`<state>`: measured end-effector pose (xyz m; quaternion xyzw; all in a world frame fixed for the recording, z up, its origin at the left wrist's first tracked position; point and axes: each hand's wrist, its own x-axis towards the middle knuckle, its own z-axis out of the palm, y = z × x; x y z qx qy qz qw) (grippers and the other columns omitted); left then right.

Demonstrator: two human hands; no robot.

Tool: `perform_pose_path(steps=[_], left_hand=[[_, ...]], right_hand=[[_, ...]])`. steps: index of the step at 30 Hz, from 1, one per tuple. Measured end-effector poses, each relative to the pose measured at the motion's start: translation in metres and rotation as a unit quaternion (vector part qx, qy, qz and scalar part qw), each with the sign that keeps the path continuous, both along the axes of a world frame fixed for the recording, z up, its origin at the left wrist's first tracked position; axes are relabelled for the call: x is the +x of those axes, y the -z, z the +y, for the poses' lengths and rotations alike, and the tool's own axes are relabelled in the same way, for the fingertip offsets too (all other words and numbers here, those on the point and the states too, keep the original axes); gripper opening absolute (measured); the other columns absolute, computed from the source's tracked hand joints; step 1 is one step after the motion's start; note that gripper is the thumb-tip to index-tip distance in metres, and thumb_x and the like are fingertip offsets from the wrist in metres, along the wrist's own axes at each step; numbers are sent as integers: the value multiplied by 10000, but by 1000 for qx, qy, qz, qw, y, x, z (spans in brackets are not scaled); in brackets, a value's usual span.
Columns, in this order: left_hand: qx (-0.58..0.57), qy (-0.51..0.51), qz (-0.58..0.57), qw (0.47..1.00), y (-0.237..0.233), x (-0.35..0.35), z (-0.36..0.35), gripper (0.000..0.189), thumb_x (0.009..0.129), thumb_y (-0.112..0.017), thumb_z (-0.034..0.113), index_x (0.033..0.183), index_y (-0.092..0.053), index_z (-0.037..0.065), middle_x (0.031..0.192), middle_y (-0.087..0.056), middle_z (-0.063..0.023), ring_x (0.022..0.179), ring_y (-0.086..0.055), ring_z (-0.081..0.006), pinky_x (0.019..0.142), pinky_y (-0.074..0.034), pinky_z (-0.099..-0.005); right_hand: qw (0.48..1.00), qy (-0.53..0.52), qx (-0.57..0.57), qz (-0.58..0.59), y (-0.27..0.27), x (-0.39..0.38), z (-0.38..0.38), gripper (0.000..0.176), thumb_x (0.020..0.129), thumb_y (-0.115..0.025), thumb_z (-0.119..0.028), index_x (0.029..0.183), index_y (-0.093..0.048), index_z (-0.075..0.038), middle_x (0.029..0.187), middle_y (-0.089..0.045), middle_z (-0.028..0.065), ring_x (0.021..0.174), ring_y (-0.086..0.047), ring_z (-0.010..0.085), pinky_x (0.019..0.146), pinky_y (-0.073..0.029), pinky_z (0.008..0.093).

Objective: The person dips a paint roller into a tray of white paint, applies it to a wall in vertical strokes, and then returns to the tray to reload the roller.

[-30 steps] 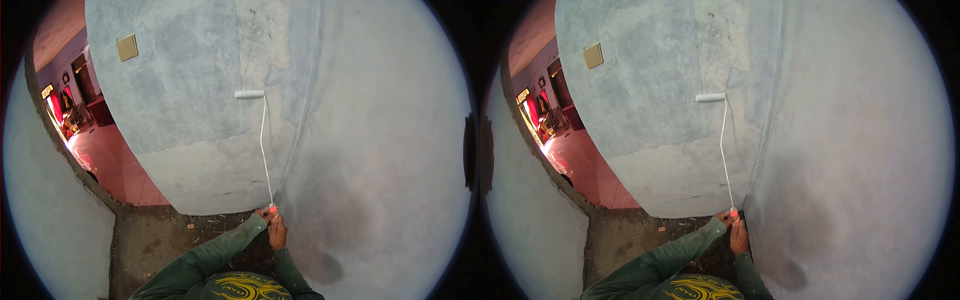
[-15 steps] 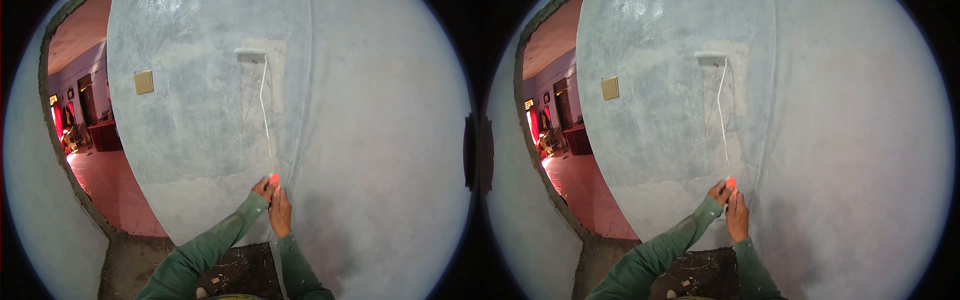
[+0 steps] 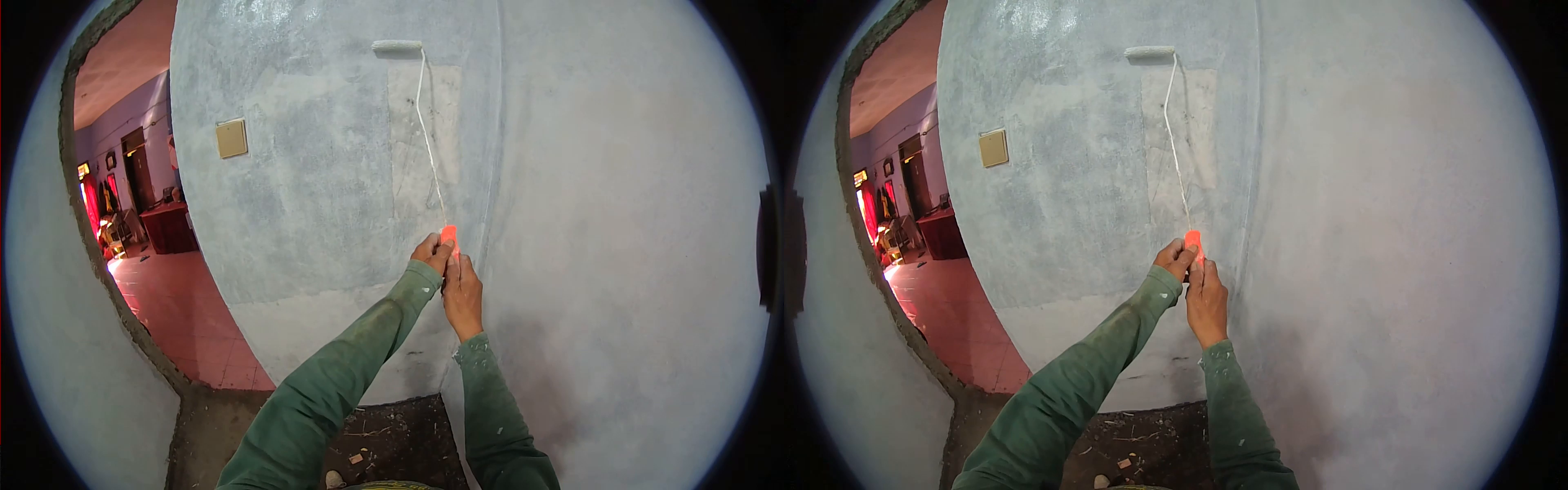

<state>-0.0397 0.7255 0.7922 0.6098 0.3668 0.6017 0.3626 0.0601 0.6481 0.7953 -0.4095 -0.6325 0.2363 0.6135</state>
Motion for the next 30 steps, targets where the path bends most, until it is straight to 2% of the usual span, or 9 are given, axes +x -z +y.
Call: perform_pose_path(steps=[8, 13, 20, 22, 30], left_hand=[[-6, -10, -10, 1000, 14, 0, 9, 240, 888, -536, 263, 899, -523, 24, 744, -519, -20, 651, -503, -105, 578, -470, -265], [-28, -12, 12, 999, 44, 2, 11, 255, 890, -537, 273, 903, -521, 19, 748, -518, -22, 661, -504, -101, 588, -470, -258], [-43, -3, -14, 999, 94, 7, 1, 261, 891, -537, 284, 912, -524, 25, 762, -524, -18, 662, -488, -87, 556, -434, -248], [-82, 2, -25, 996, 100, 10, -11, 287, 881, -525, 296, 893, -528, 10, 740, -537, -49, 682, -489, -124, 633, -431, -279], [-82, -2, -29, 996, 157, 20, -24, 277, 902, -524, 287, 947, -539, 14, 786, -540, -19, 711, -482, -87, 646, -424, -243]], right_hand=[[1000, 7, -9, -22, 13, -2, 12, 264, 942, -371, -246, 949, -466, 0, 747, -597, 227, 692, -575, 404, 606, -428, 450], [999, 23, -8, -35, 38, 0, 13, 258, 942, -376, -243, 936, -459, 2, 763, -596, 242, 722, -570, 429, 621, -429, 461], [999, 25, -25, -37, 79, 3, 6, 240, 940, -381, -223, 941, -451, 7, 791, -588, 259, 769, -567, 443, 632, -429, 468], [999, 27, -18, -38, 92, 5, 4, 234, 939, -382, -217, 945, -449, 8, 797, -588, 261, 775, -567, 443, 632, -431, 465], [996, 32, -59, -50, 131, 12, -14, 226, 936, -392, -203, 976, -452, 10, 772, -572, 261, 760, -562, 448, 618, -424, 460]])
